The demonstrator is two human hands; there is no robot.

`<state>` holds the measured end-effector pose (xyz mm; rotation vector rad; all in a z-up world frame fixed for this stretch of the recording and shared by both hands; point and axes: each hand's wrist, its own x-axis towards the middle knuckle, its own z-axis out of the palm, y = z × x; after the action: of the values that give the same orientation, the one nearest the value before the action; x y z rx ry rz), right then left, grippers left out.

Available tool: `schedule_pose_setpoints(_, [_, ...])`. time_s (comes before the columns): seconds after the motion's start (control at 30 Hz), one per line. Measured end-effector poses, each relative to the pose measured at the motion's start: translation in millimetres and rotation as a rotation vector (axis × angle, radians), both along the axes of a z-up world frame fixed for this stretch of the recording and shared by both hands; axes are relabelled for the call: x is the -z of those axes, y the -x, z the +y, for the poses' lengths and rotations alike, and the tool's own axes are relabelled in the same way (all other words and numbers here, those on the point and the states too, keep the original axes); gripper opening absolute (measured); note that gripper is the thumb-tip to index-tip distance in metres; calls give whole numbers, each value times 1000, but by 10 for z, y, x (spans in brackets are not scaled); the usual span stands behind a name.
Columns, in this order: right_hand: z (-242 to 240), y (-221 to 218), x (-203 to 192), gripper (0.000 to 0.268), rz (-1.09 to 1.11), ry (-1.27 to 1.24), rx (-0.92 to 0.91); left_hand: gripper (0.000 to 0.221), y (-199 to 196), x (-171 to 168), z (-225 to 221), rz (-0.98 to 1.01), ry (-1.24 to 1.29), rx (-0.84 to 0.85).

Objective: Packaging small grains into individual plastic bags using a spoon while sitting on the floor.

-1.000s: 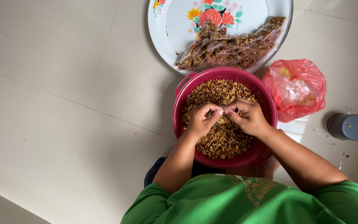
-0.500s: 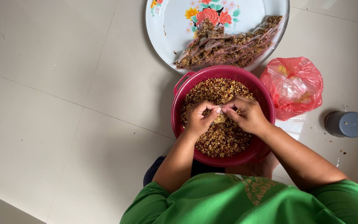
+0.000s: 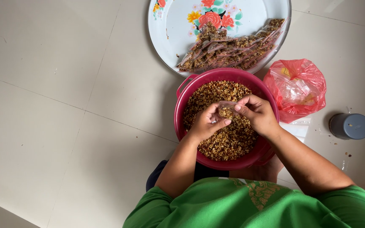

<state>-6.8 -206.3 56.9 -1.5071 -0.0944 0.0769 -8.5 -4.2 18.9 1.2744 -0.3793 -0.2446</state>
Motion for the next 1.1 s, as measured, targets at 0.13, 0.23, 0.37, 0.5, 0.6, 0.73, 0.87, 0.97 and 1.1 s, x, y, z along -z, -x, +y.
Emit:
schedule_pose_setpoints(0.13, [-42, 36, 118, 17, 56, -39, 19, 27, 48, 616, 68, 45, -105, 11])
schedule_pose_setpoints(0.23, [209, 54, -443, 29, 69, -11, -103, 22, 23, 166, 80, -20, -138, -57])
schedule_pose_setpoints(0.37, [117, 75, -117, 22, 25, 75, -78, 19, 12, 237, 103, -69, -178, -51])
schedule_pose_setpoints(0.5, [140, 59, -125, 21, 155, -73, -18, 16, 13, 157, 59, -55, -124, -22])
schedule_pose_setpoints(0.6, [109, 36, -135, 34, 207, -125, -51, 13, -25, 194, 80, -71, -154, -38])
schedule_pose_setpoints(0.73, [96, 33, 10, 22, 239, -59, -31, 10, 13, 107, 120, -86, -205, -9])
schedule_pose_setpoints(0.87, [-47, -16, 172, 23, 261, -111, -8, 19, -16, -10, 76, -78, -135, -76])
schedule_pose_setpoints(0.97, [-57, -73, 110, 17, 295, -192, -24, 13, -22, 32, 108, -55, -151, -88])
schedule_pose_setpoints(1.1, [-149, -179, 269, 15, 334, -106, -101, 9, -22, -71, 130, -68, -188, -47])
